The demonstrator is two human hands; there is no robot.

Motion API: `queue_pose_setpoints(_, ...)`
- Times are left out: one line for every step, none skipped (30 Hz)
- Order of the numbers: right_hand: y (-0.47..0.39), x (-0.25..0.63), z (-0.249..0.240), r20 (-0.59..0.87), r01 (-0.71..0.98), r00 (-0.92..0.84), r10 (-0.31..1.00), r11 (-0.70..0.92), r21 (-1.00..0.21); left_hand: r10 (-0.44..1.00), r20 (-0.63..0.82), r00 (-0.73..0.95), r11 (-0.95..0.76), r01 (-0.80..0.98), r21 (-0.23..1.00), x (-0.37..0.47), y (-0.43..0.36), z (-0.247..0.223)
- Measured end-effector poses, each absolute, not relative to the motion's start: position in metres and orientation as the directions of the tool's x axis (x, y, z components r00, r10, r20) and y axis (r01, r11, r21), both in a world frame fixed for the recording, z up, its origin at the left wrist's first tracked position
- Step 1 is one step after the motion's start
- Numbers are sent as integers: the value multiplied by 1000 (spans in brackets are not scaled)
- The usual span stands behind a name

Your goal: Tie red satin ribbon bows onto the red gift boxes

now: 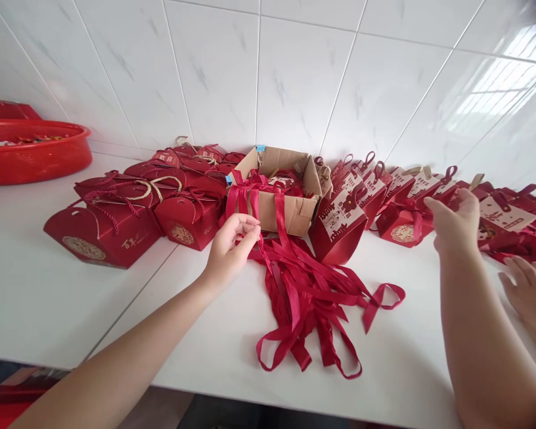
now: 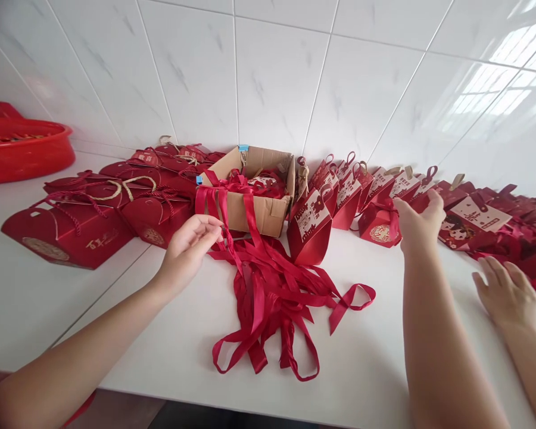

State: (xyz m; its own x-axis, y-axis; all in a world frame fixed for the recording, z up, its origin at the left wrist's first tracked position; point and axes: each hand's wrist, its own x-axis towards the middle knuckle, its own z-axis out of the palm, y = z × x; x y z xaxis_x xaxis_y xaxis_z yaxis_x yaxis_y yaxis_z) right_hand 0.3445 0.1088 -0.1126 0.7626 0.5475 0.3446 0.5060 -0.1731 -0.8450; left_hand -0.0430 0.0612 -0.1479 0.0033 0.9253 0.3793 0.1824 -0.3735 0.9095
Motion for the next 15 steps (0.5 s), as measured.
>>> queue_pose_setpoints(105,340,-106,362,506,746,559,-124,-853,903,430,-22,-411,251,876,-45,64,-148)
queue_pose_setpoints(100,335,-99,375,501,732,568,-77,-862,865,499,-51,-454,344,822,-48,67,-149)
queue_pose_setpoints(95,330,-93,388,498,718,578,-37,-866,815,574,-79,-483,455,748,-52,70,-148)
queue_pose_setpoints(90,325,-88,408,501,704,581,1,-865,759,642,-104,-481,574,662,-57,74,-148)
queue_pose_setpoints(86,321,-84,432,505,687,585,44,-862,713,690,-129,-439,685,581,-62,77,-147)
queue_pose_setpoints(81,317,-80,461,506,668,584,97,-857,681,715,-159,-361,776,517,-68,81,-146)
queue_pose_setpoints(77,314,-77,496,507,649,577,158,-847,671,716,-195,-267,837,478,-74,85,-145)
queue_pose_setpoints(73,311,-75,530,503,625,573,222,-835,673,700,-241,-170,870,463,-80,88,-144)
queue_pose_setpoints(70,308,-73,561,494,601,570,286,-821,681,674,-287,-82,884,460,-86,92,-143)
queue_pose_setpoints(66,304,-72,591,486,572,569,346,-803,695,642,-323,-13,888,460,-91,95,-143)
queue_pose_setpoints(61,299,-71,619,480,540,570,396,-783,711,609,-350,41,887,461,-97,98,-144)
queue_pose_setpoints(56,294,-69,642,472,506,577,438,-765,732,574,-366,83,885,458,-102,102,-144)
queue_pose_setpoints(51,287,-68,660,467,457,597,470,-749,758,535,-373,116,884,452,-106,105,-145)
queue_pose_setpoints(46,280,-66,671,465,397,626,493,-735,783,498,-373,141,886,441,-109,107,-146)
queue_pose_setpoints(41,272,-64,664,457,329,671,502,-734,807,463,-366,159,891,426,-112,109,-146)
